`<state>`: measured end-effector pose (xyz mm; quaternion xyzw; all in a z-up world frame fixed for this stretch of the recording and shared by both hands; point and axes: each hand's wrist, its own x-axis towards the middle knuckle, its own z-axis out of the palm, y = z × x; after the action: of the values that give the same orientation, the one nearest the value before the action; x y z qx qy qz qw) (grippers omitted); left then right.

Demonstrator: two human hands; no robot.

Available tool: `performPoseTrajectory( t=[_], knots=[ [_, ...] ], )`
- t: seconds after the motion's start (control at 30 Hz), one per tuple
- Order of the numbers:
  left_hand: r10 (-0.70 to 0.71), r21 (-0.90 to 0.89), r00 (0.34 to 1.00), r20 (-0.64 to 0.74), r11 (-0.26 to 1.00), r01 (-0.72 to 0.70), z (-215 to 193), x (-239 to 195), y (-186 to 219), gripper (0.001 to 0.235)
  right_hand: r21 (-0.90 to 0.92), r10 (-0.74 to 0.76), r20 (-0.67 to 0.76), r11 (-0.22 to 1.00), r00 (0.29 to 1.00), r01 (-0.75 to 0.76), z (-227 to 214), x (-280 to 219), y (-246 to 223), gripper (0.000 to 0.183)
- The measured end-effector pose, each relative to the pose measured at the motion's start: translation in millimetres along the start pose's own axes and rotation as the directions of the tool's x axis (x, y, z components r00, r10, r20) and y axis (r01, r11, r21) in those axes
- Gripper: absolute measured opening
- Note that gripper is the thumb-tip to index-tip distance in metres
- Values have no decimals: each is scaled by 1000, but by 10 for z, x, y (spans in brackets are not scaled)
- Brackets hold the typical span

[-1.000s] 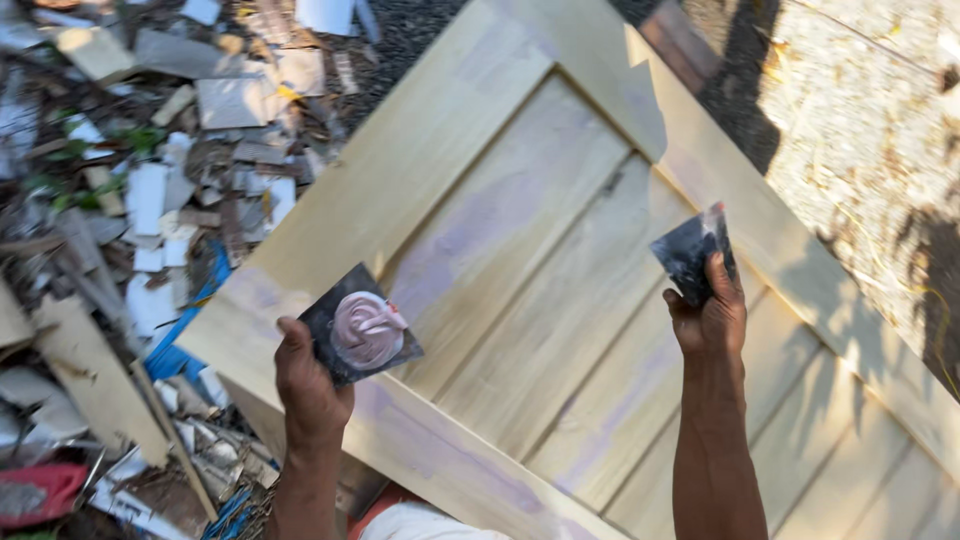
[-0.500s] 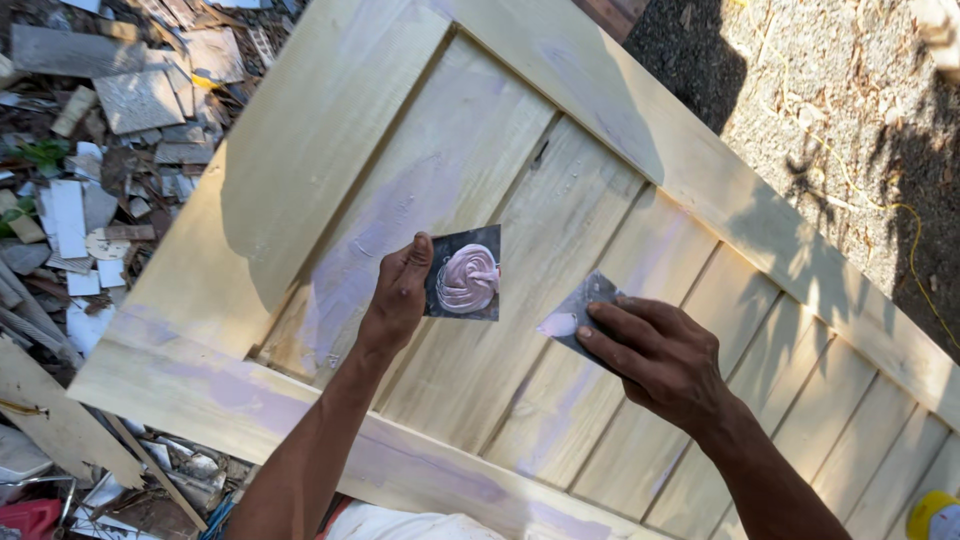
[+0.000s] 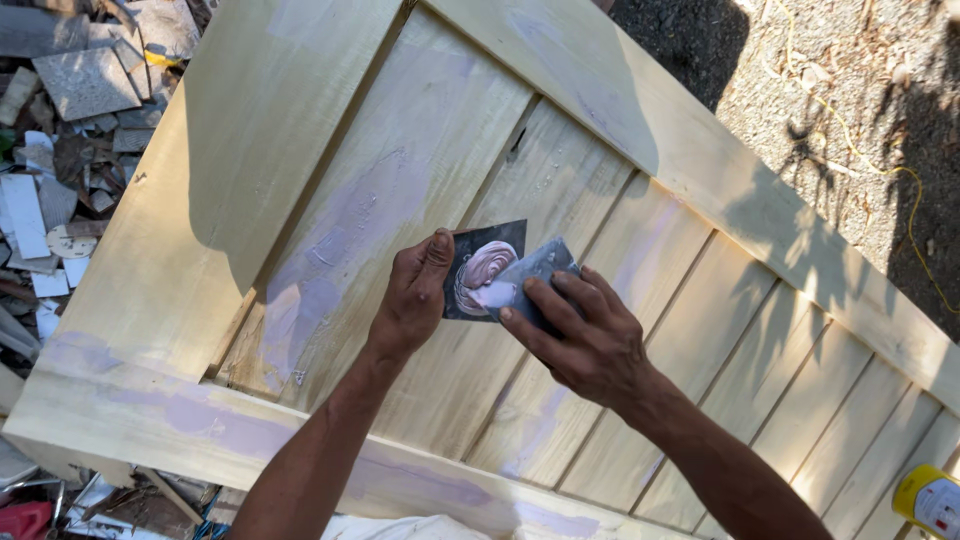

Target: The person uses a putty knife to scoop wood filler from a can and applies it to the surface of a wooden door frame. They spread the filler into the grooves and joints of the wood using a second putty knife to smooth the surface.

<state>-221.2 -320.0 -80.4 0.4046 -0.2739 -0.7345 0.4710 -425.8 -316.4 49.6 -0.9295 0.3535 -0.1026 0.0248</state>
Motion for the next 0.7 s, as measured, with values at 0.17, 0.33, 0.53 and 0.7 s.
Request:
performPoseTrajectory(
  t=[0.17,0.33,0.53,0.7],
  knots=[
    [-167,-491,985,-42,862,125,268,-29,-166,55,80,69,-221,995,973,-52,176,-153,-143,37],
    [-295,-686,955,-6,696,211,479,-15,-262,53,-34,-38,-185,999,982,32,199,-391,-14,39],
    [-122,-688,991,-50,723,54,395,-121,-149,57,140,175,1,975,985,-174,-245,-734,258,35],
    [180,-327,929,-323,900,-288,471,-396,10,59,952,947,193,-116,257,-285,-326,-903,-321,29]
  ],
)
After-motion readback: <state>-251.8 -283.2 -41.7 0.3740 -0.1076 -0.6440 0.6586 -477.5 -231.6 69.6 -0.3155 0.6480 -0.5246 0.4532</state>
